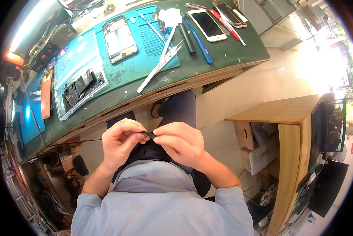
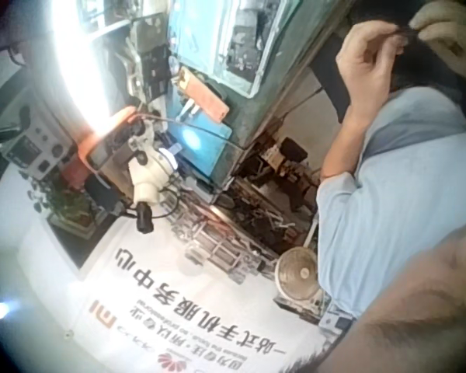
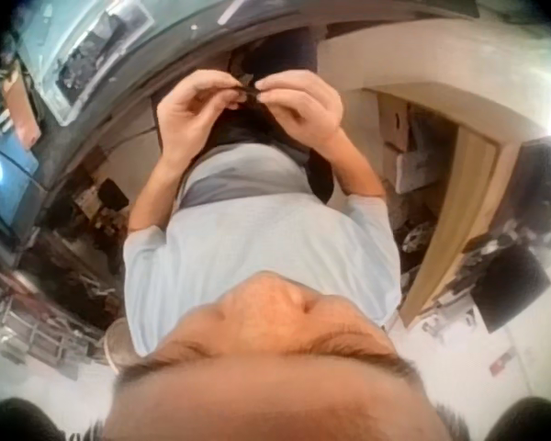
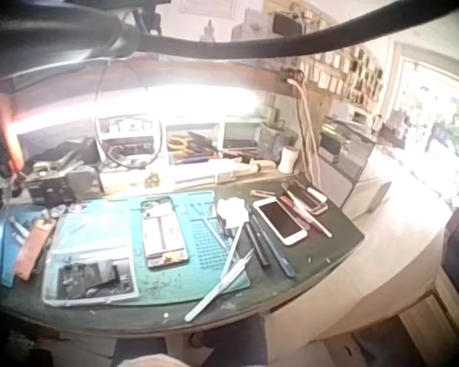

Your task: The person disassembles a smartphone, removes the camera module, and cleans the internal chassis with a plastic spudger. They then retrieve a replacement battery from a shelf, place it into the phone, and connect the battery wires to the motherboard.

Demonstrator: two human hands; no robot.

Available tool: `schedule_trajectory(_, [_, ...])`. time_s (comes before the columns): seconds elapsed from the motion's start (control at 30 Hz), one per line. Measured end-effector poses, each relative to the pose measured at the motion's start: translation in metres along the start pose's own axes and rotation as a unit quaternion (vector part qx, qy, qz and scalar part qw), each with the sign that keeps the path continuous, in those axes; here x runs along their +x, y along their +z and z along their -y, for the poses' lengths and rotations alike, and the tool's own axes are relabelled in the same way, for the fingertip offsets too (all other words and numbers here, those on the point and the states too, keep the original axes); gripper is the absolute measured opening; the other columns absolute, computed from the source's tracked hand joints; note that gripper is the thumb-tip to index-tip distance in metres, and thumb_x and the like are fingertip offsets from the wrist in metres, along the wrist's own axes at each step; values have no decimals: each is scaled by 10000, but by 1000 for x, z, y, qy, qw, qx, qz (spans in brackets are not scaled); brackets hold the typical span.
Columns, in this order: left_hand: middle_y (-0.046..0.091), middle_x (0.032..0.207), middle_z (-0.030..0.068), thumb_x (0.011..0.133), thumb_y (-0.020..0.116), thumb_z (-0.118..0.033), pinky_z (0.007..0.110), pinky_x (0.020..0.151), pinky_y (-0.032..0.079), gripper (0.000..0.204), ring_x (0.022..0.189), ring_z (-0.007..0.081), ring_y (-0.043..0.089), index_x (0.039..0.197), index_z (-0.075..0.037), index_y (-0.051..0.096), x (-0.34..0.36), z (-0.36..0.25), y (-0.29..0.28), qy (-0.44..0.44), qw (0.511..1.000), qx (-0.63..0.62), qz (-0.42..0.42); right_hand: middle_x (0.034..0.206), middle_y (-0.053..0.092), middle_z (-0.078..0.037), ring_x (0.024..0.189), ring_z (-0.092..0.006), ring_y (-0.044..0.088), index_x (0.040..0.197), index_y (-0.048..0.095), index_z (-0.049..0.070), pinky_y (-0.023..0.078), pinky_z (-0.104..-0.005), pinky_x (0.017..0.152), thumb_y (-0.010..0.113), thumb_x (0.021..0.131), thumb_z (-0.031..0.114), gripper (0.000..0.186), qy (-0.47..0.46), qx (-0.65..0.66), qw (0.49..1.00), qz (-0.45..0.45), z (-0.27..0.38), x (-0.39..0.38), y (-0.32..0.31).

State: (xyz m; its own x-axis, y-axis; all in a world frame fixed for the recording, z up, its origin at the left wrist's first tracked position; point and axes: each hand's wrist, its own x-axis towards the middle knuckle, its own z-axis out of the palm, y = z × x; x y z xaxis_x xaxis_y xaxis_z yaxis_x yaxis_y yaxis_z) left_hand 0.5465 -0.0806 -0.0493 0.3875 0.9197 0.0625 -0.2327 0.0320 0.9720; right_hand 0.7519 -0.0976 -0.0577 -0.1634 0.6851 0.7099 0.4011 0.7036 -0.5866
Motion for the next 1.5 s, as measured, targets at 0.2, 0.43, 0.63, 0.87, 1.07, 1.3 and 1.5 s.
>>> schedule_trajectory(0.2, [672,1008,103,971,641,-49,270,708,565,123,905,171,697,1057,37,661,6,2,-5,-157,984,-84,14,924,712,-140,810,-174,701,1119,635,-8,580,-287,705,622,958,20,164,437,371,817,-59,11,-9,-1])
schedule_trajectory(0.43, [686,931,75,986,656,-182,261,676,541,187,801,150,676,1013,3,657,13,7,-15,-303,913,-273,37,1027,730,-170,841,-171,709,1213,615,-20,581,-289,734,612,987,68,242,490,391,778,-47,11,-6,-10])
schedule_trajectory(0.63, [682,907,66,981,663,-197,255,649,537,176,783,136,673,982,-22,644,6,14,-18,-307,905,-292,31,1010,733,-209,814,-177,725,1175,632,-37,604,-283,740,609,977,38,213,491,353,794,-66,20,-2,-4])
schedule_trajectory(0.87, [700,1035,113,1008,615,-240,261,671,536,259,832,163,685,1113,-5,629,-3,14,-19,-284,924,-255,-9,1045,710,-115,924,-156,693,1128,642,-6,572,-282,786,631,978,62,165,486,343,803,-38,12,-20,0])
schedule_trajectory(1.07, [653,1226,131,1045,524,-170,287,795,524,318,985,181,665,1323,-20,551,-33,67,-54,-262,962,-9,-75,951,660,-46,831,-138,657,1093,623,23,563,-275,755,635,966,77,139,624,235,715,-211,-94,-97,-35])
schedule_trajectory(1.3, [637,1086,84,1042,509,-84,244,646,523,269,830,121,649,1298,-26,568,-98,138,-137,-211,925,99,-300,897,661,-33,790,-149,658,1093,639,27,539,-299,639,634,951,96,157,681,326,599,-267,-350,-214,-31])
schedule_trajectory(1.5, [645,841,113,967,610,-102,325,591,514,108,684,191,640,1014,-11,645,-93,223,-212,-248,833,128,-477,927,663,-48,816,-164,660,1107,638,24,541,-311,662,635,950,116,182,693,266,639,-201,-422,-196,9])
